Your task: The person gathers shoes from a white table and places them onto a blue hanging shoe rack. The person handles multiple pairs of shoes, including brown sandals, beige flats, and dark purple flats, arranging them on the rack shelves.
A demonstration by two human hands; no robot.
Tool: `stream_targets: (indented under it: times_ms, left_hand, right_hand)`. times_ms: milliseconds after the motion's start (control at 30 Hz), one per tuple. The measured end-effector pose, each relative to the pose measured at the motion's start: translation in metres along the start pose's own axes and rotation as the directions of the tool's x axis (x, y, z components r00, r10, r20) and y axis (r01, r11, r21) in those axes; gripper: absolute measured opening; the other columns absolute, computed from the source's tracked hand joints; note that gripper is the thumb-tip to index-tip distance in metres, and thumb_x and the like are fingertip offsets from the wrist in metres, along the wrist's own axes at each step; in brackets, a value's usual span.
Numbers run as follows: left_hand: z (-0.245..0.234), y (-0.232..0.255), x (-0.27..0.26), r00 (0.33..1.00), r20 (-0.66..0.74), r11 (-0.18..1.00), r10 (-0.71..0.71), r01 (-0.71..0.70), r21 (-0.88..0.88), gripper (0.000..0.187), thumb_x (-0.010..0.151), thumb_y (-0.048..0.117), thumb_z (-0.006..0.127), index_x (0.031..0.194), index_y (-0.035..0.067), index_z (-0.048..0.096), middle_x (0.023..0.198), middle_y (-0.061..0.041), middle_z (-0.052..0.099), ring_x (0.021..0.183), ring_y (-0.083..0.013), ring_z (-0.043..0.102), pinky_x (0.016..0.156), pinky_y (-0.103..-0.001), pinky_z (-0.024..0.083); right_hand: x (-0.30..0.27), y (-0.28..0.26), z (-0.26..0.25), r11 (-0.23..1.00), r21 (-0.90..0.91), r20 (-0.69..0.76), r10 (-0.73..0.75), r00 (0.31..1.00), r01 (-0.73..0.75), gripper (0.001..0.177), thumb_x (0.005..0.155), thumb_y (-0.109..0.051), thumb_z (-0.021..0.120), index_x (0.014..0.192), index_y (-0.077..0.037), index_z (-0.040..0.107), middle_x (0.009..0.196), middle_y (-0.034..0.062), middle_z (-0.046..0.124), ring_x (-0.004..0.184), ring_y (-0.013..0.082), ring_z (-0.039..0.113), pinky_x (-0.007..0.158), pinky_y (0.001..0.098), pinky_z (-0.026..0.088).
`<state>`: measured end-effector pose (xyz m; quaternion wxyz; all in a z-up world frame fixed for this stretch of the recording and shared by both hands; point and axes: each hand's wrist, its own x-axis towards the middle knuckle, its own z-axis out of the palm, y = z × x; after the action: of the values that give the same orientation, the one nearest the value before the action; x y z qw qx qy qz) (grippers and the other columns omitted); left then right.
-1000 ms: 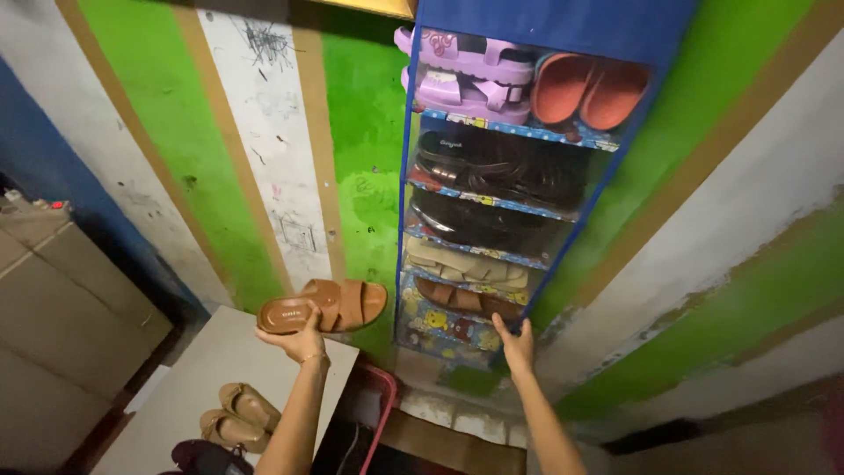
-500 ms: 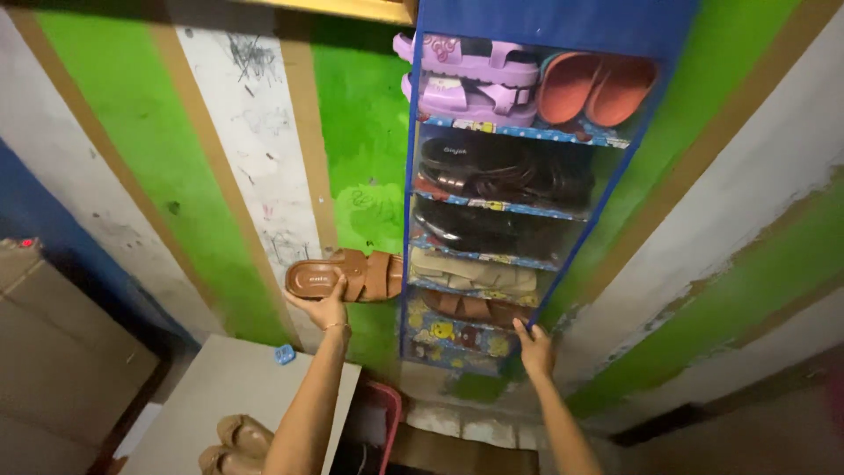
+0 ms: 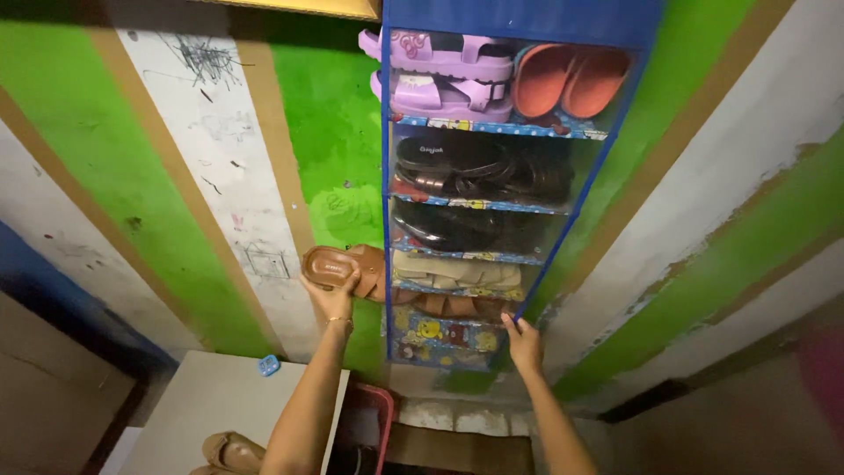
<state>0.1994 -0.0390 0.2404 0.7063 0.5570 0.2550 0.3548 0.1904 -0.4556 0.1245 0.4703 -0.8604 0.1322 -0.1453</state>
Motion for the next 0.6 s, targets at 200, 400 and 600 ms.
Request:
stream_targets:
  times_ms: [200, 400, 600]
  left_hand:
    - [0.026, -0.064, -0.017, 0.999, 0.046, 0.999, -0.023, 0.021, 0.028, 0.140, 0.056, 0.012, 0.102, 0.160, 0.012, 0.008, 0.154, -0.035, 0.033, 0.145, -0.0490, 0.034, 0.123, -0.056, 0.026]
    - [0.050, -0.135, -0.019, 0.992, 0.126, 0.998, -0.019, 0.027, -0.063, 0.122, 0.073, 0.016, 0.094, 0.157, 0.003, 0.006, 0.152, -0.039, 0.030, 0.144, -0.0493, 0.035, 0.123, -0.055, 0.029]
    - [0.030, -0.094, -0.035, 0.938, 0.191, 0.954, -0.290, 0.300, -0.025, 0.088, 0.098, 0.065, 0.062, 0.161, 0.027, 0.015, 0.147, -0.039, 0.043, 0.117, -0.0520, 0.061, 0.105, -0.055, 0.049]
  right_hand:
    - [0.009, 0.028, 0.008, 0.999, 0.035, 0.000, -0.023, 1.000, 0.023, 0.035, 0.096, -0.046, 0.073, 0.088, -0.013, 0.081, 0.075, 0.0154, 0.074, 0.074, 0.0284, 0.071, 0.067, 0.0398, 0.053]
    - [-0.008, -0.006, -0.010, 0.999, -0.036, 0.021, 0.009, 1.000, -0.008, 0.048, 0.094, -0.056, 0.069, 0.082, -0.010, 0.077, 0.074, 0.0163, 0.074, 0.077, 0.0348, 0.072, 0.069, 0.0435, 0.053]
    - [-0.003, -0.004, -0.005, 0.997, -0.072, 0.002, 0.036, 0.999, -0.036, 0.043, 0.095, -0.056, 0.070, 0.084, -0.015, 0.080, 0.079, 0.0153, 0.076, 0.081, 0.0339, 0.074, 0.071, 0.0412, 0.054]
